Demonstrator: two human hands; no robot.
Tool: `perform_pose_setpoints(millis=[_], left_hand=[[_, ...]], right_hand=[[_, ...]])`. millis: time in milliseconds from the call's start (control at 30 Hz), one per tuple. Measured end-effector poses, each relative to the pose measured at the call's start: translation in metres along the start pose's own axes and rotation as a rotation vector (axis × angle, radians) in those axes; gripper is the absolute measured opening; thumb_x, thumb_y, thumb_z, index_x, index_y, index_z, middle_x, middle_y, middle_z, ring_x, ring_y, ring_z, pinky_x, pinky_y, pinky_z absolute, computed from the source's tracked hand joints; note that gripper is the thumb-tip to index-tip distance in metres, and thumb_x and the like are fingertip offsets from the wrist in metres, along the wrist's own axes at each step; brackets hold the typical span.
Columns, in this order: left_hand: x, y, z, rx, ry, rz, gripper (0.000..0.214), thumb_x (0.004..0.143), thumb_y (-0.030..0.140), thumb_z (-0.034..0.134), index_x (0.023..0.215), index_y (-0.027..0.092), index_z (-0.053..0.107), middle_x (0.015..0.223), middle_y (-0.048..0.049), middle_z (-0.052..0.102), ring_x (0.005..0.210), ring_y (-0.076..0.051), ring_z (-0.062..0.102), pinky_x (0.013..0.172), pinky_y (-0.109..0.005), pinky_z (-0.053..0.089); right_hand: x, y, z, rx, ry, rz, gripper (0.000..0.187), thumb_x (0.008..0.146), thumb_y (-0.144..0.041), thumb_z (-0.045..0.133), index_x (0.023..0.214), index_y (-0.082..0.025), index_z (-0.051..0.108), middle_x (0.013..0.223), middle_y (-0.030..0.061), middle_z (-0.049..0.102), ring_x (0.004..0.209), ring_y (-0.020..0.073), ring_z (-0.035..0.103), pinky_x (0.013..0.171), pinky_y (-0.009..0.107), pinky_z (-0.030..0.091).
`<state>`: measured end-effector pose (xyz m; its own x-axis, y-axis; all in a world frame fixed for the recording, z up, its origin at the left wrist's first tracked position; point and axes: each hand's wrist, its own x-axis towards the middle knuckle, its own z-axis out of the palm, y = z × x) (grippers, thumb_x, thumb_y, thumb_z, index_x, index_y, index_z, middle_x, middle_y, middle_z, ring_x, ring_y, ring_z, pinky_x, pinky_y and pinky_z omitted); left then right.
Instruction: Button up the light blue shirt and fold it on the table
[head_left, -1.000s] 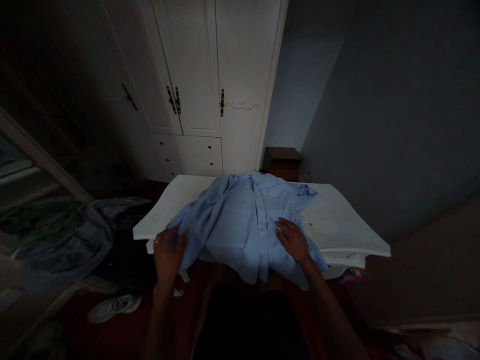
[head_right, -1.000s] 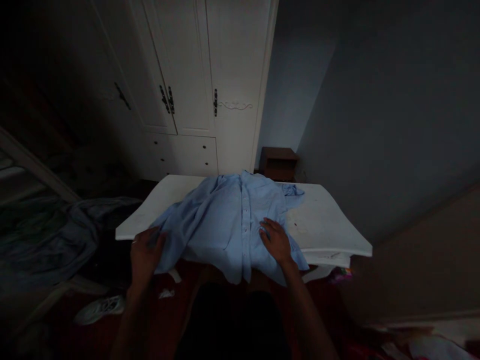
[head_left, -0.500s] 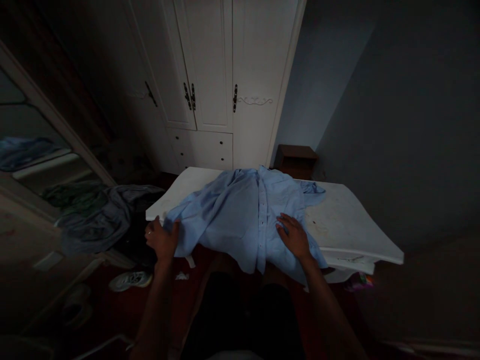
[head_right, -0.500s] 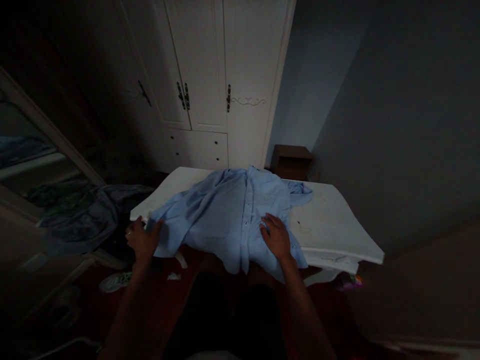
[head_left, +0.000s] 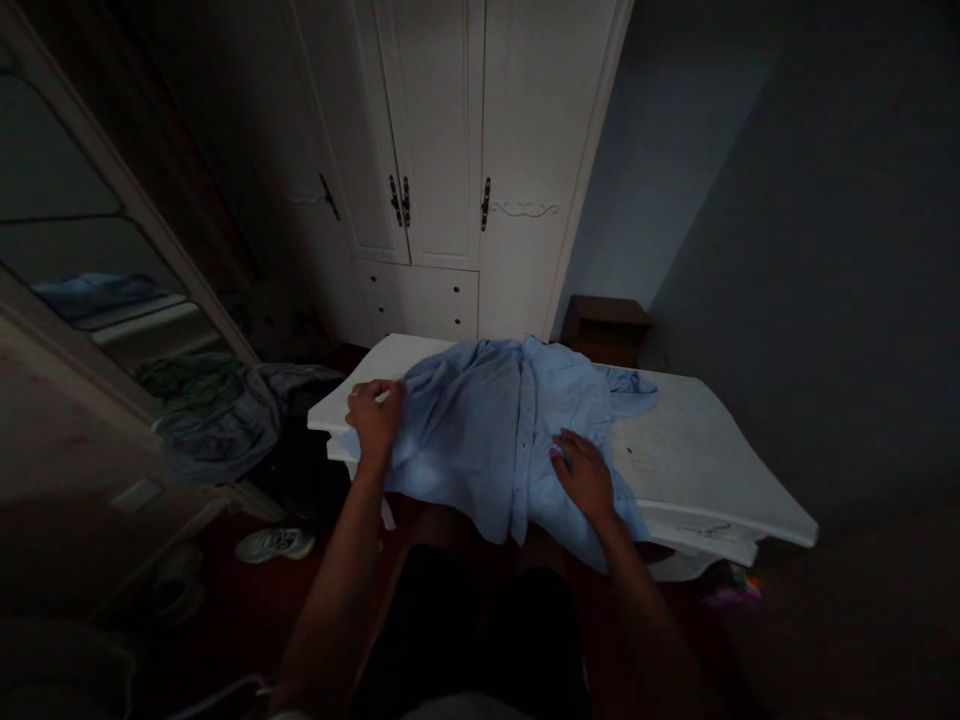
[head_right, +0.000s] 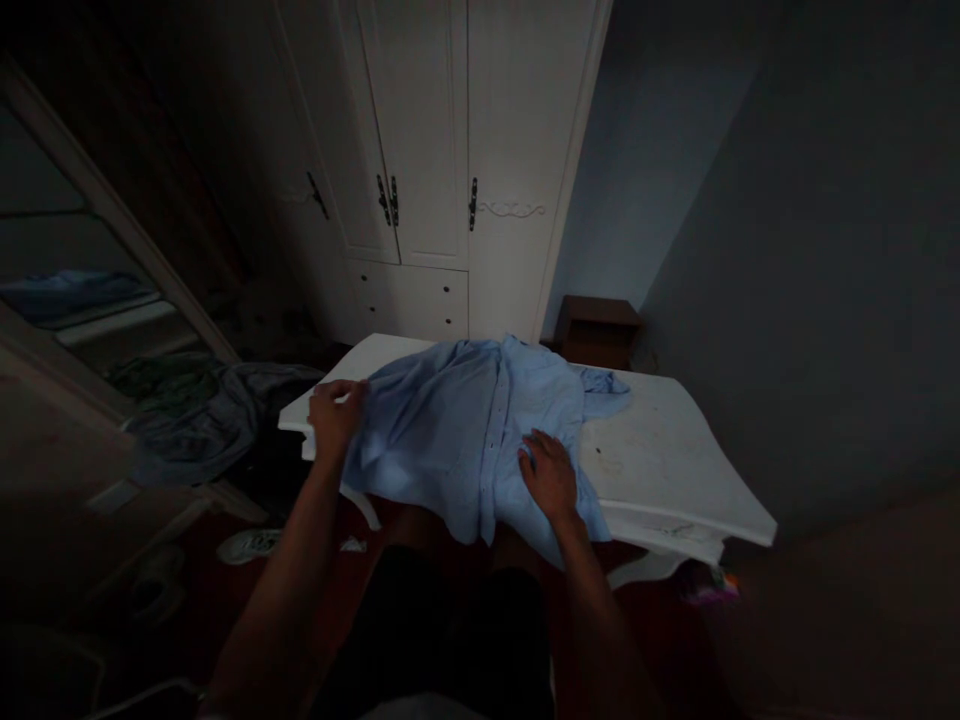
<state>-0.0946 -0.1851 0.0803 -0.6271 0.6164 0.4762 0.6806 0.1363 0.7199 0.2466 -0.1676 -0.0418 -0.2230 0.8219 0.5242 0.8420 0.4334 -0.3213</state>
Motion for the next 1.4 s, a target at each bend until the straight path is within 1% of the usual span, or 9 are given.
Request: perform_pose_setpoints(millis=[67, 167, 267, 367, 533, 800, 967, 1167, 1400], left_hand=[[-0.023, 0.042, 0.010, 0.016, -0.044, 0.138, 0.023, 0.085, 0.036, 0.053, 0.081, 0.018, 0.066, 0.104, -0.0111, 0.066, 0.105, -0.027, 0.057, 0.087, -0.040, 0.044], [-0.072, 0.081, 0.031, -0.051, -0.534, 0.360, 0.021, 0.089, 0.030, 0.047, 0.086, 0.018, 0.065, 0.088, -0.0090, 0.068, 0.085, -0.022, 0.062, 0.081, -0.035, 0.046], [-0.110, 0.081, 0.045, -0.150, -0.936, 0.419, 0.016, 0.085, 0.033, 0.055, 0.087, 0.021, 0.065, 0.083, -0.0071, 0.069, 0.078, -0.022, 0.063, 0.072, -0.032, 0.047], [-0.118, 0.057, 0.040, -0.245, -0.943, 0.308, 0.015, 0.080, 0.034, 0.061, 0.082, 0.020, 0.064, 0.085, -0.0070, 0.069, 0.081, -0.023, 0.065, 0.072, -0.032, 0.048], [-0.076, 0.016, 0.014, -0.443, -1.029, -0.051, 0.038, 0.080, 0.050, 0.057, 0.101, 0.018, 0.059, 0.103, -0.0087, 0.067, 0.073, -0.020, 0.067, 0.051, -0.026, 0.046], [-0.015, -0.034, 0.042, -0.295, -0.633, -0.040, 0.017, 0.075, 0.031, 0.059, 0.084, 0.017, 0.063, 0.093, -0.0091, 0.069, 0.085, -0.022, 0.065, 0.081, -0.034, 0.049], [-0.021, -0.033, 0.067, -0.368, -0.813, -0.104, 0.018, 0.074, 0.033, 0.059, 0.078, 0.016, 0.066, 0.070, -0.0046, 0.064, 0.067, -0.019, 0.063, 0.065, -0.031, 0.050], [-0.038, -0.012, 0.080, -0.798, -1.197, -0.289, 0.031, 0.071, 0.029, 0.059, 0.097, 0.014, 0.066, 0.066, 0.0008, 0.057, 0.049, -0.009, 0.053, 0.043, -0.020, 0.041], [-0.026, -0.018, 0.098, -0.706, -1.150, -0.283, 0.040, 0.071, 0.024, 0.059, 0.109, 0.014, 0.066, 0.095, -0.0079, 0.068, 0.051, -0.008, 0.056, 0.037, -0.016, 0.033]], right_hand=[[0.000, 0.000, 0.000, -0.013, -0.003, -0.012, 0.040, 0.095, -0.036, 0.042, 0.116, -0.012, 0.067, 0.128, 0.0148, 0.062, 0.120, 0.0278, 0.054, 0.109, 0.047, 0.037], [0.000, 0.000, 0.000, -0.027, -0.006, -0.022, 0.040, 0.095, -0.036, 0.041, 0.117, -0.013, 0.066, 0.129, 0.0146, 0.061, 0.121, 0.0283, 0.054, 0.109, 0.047, 0.036], [0.000, 0.001, 0.000, -0.009, -0.004, -0.025, 0.039, 0.095, -0.036, 0.042, 0.116, -0.015, 0.067, 0.129, 0.0140, 0.061, 0.121, 0.0283, 0.054, 0.108, 0.048, 0.037], [0.000, 0.004, -0.001, 0.056, -0.009, -0.022, 0.039, 0.094, -0.038, 0.044, 0.115, -0.015, 0.067, 0.128, 0.0138, 0.062, 0.121, 0.0281, 0.054, 0.107, 0.049, 0.039], [0.005, 0.009, 0.000, 0.220, -0.023, 0.039, 0.035, 0.090, -0.040, 0.050, 0.111, -0.018, 0.069, 0.126, 0.0128, 0.063, 0.120, 0.0282, 0.055, 0.106, 0.051, 0.040], [0.068, -0.045, -0.008, 0.455, 0.064, 0.011, 0.031, 0.088, -0.036, 0.054, 0.114, -0.023, 0.066, 0.127, 0.0088, 0.062, 0.121, 0.0237, 0.055, 0.108, 0.045, 0.040], [0.151, -0.088, 0.015, 0.371, -0.110, -0.105, 0.041, 0.089, -0.034, 0.052, 0.126, -0.017, 0.058, 0.130, 0.0111, 0.059, 0.124, 0.0228, 0.051, 0.110, 0.040, 0.036], [0.221, -0.100, 0.074, 0.237, -0.321, 0.173, 0.066, 0.072, -0.036, 0.073, 0.130, -0.011, 0.052, 0.137, 0.0199, 0.051, 0.130, 0.0324, 0.045, 0.107, 0.042, 0.035], [0.234, -0.054, 0.086, 0.540, -0.097, 0.361, 0.016, 0.077, -0.029, 0.057, 0.083, -0.020, 0.069, 0.095, 0.0044, 0.073, 0.099, 0.0221, 0.064, 0.095, 0.035, 0.045]])
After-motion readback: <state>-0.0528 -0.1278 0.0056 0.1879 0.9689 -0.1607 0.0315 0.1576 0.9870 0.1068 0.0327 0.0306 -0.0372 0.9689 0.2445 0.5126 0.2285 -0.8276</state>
